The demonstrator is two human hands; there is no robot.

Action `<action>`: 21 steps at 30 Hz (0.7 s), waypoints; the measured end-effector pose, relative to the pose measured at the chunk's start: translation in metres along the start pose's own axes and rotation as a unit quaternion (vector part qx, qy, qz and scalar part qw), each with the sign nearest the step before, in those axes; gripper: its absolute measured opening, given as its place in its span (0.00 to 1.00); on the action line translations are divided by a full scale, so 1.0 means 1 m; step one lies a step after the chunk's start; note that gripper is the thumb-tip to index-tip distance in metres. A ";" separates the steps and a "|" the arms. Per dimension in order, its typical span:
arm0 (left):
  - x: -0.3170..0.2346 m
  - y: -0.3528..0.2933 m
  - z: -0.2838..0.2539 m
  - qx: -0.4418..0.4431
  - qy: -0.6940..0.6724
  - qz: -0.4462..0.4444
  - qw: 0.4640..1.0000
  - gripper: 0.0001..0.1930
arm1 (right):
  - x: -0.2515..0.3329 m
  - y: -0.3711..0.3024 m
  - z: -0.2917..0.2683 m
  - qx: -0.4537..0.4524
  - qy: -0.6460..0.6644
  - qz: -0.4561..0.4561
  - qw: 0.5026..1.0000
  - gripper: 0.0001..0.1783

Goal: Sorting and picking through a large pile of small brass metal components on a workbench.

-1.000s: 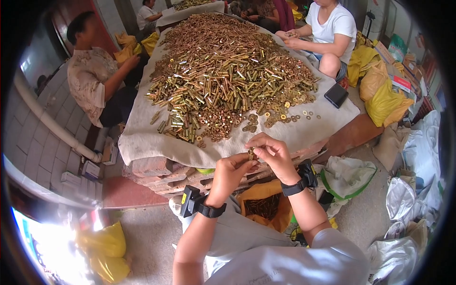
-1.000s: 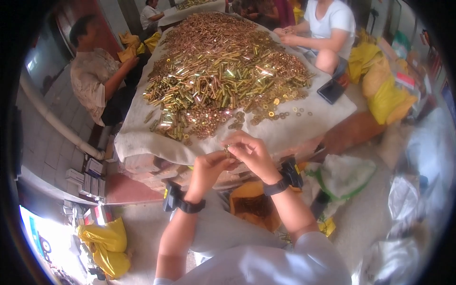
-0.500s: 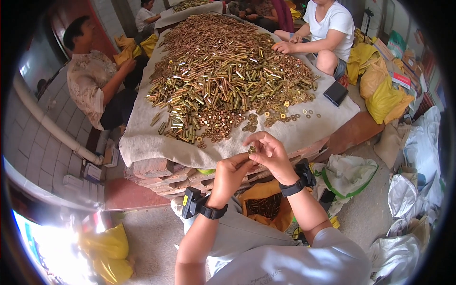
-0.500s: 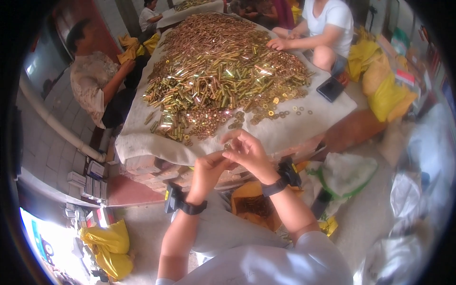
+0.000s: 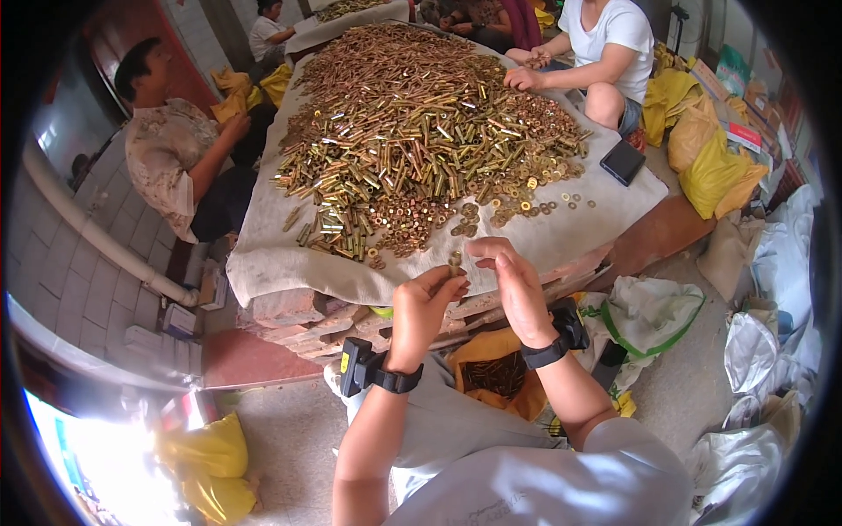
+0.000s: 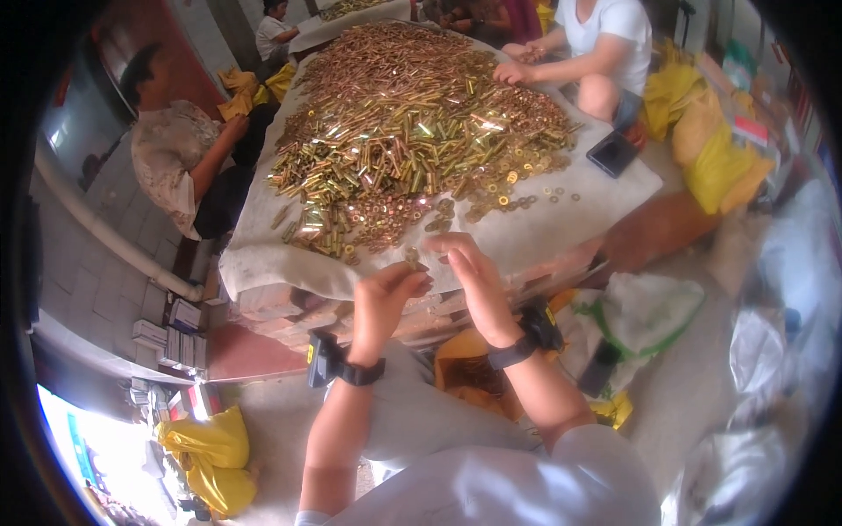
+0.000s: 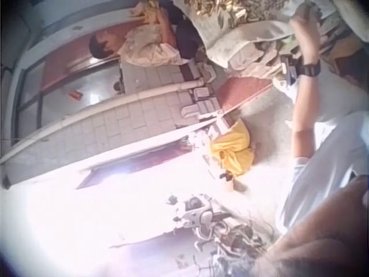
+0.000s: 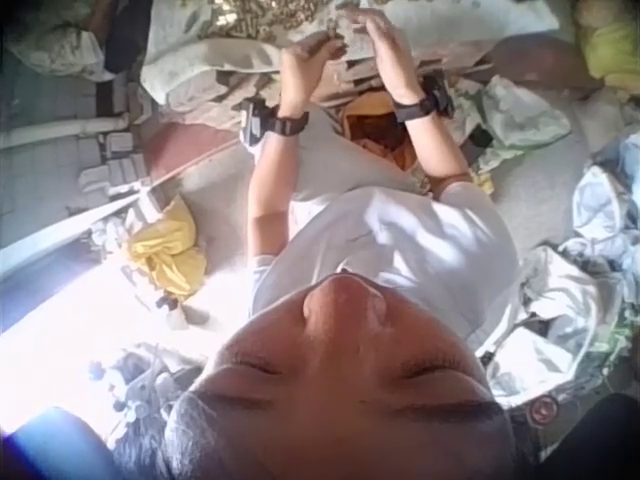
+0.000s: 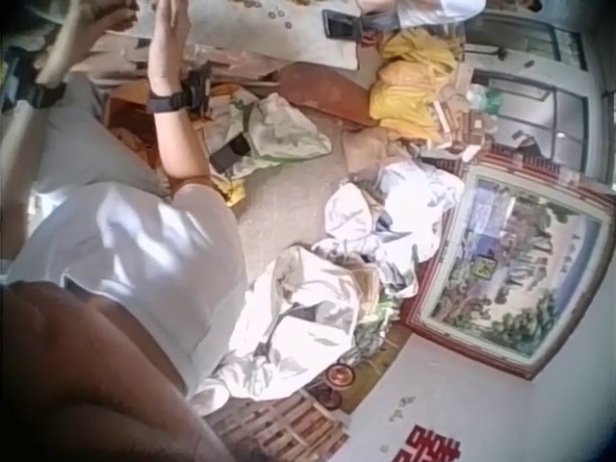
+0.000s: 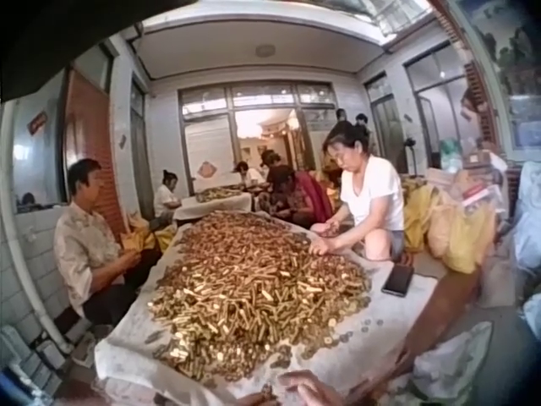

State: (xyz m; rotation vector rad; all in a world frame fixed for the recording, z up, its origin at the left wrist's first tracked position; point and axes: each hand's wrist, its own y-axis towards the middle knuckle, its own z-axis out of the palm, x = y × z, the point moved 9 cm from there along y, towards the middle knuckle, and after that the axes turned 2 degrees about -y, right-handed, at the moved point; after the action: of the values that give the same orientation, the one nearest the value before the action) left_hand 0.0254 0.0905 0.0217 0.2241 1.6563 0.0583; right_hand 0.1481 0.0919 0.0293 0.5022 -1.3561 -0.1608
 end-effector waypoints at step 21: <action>0.008 0.012 -0.025 -0.061 0.136 0.038 0.988 0.09 | 0.101 -0.015 0.019 0.092 -0.351 -0.148 0.920 0.14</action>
State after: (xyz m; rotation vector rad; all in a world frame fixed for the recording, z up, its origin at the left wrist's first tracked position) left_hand 0.0017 0.1062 0.0189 0.1928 1.9088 0.2574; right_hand 0.1547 0.0341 0.1159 0.8592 -2.0024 -0.5019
